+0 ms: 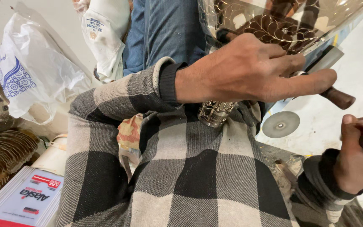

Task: The person sits on the floor with a large engraved brass vase braced between their legs and against their lap. They hold a small punch against the vase surface with one hand and strike it with a wooden mallet held in the other hand, repeatedly repositioning the punch to work the decorative pattern across the vase, then set the mallet down at the end.

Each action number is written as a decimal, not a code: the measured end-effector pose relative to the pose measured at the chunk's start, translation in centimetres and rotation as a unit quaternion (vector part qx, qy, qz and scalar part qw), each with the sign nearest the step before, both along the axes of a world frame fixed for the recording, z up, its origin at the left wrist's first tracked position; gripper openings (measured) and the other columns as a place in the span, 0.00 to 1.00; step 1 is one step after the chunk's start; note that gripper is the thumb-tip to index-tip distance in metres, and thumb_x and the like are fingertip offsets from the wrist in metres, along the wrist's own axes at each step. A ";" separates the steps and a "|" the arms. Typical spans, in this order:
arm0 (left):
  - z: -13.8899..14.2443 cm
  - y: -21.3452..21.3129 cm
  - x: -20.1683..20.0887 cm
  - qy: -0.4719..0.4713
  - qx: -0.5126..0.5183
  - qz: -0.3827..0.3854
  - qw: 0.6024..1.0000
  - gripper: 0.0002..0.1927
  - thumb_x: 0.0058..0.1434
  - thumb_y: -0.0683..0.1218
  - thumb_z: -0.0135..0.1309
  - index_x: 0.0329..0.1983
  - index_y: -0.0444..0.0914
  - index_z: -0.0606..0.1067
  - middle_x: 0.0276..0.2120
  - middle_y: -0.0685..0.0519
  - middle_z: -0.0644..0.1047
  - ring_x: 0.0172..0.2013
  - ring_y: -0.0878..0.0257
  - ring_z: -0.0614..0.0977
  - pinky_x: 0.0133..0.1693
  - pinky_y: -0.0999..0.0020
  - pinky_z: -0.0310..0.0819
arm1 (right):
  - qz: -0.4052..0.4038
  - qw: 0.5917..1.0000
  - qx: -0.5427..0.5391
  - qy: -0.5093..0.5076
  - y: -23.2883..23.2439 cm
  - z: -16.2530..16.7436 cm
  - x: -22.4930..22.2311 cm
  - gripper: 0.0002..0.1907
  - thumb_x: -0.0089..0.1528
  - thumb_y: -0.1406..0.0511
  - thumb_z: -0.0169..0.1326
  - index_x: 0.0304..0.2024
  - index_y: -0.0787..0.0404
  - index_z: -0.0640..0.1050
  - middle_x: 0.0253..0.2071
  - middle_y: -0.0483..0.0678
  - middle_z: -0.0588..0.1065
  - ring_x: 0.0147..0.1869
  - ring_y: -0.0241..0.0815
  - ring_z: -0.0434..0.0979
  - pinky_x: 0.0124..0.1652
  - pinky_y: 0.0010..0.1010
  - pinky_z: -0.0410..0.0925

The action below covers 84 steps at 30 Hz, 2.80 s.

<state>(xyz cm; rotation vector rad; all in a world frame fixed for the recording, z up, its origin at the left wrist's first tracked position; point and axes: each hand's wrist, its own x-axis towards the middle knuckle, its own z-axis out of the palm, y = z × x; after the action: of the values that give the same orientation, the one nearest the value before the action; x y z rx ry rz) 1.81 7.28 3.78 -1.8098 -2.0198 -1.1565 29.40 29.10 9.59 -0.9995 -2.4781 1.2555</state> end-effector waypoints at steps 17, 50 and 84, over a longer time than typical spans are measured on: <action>0.3 0.3 -0.2 -0.001 0.001 -0.011 1.000 0.24 0.74 0.41 0.51 0.70 0.48 0.62 0.43 0.50 0.80 0.29 0.66 0.82 0.23 0.75 0.75 | 0.000 1.000 -0.002 -0.025 0.6 -1.0 2.2 0.05 0.71 0.78 0.55 0.47 0.70 0.72 0.42 0.50 0.73 0.41 0.37 0.70 0.45 0.24 0.65; 1.2 0.5 -0.9 0.007 -0.007 -0.039 0.999 0.19 0.74 0.39 0.50 0.67 0.42 0.67 0.31 0.53 0.77 0.23 0.68 0.76 0.20 0.75 0.67 | 0.058 0.994 0.061 0.067 1.8 -5.0 3.4 0.09 0.71 0.80 0.57 0.47 0.71 0.70 0.43 0.55 0.72 0.42 0.42 0.72 0.45 0.31 0.67; 1.1 0.5 -1.0 0.031 -0.032 -0.025 0.999 0.22 0.79 0.41 0.47 0.72 0.49 0.60 0.41 0.53 0.80 0.27 0.71 0.76 0.23 0.77 0.69 | -0.035 0.992 -0.102 0.062 -2.0 -2.7 -0.5 0.11 0.70 0.84 0.56 0.49 0.71 0.71 0.46 0.52 0.73 0.46 0.40 0.73 0.50 0.27 0.68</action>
<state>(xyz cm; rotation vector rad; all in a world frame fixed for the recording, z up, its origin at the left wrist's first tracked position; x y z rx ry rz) 0.76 7.74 4.89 -1.9133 -2.0083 -1.0464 28.92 27.13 6.92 -1.0113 -2.2376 1.5227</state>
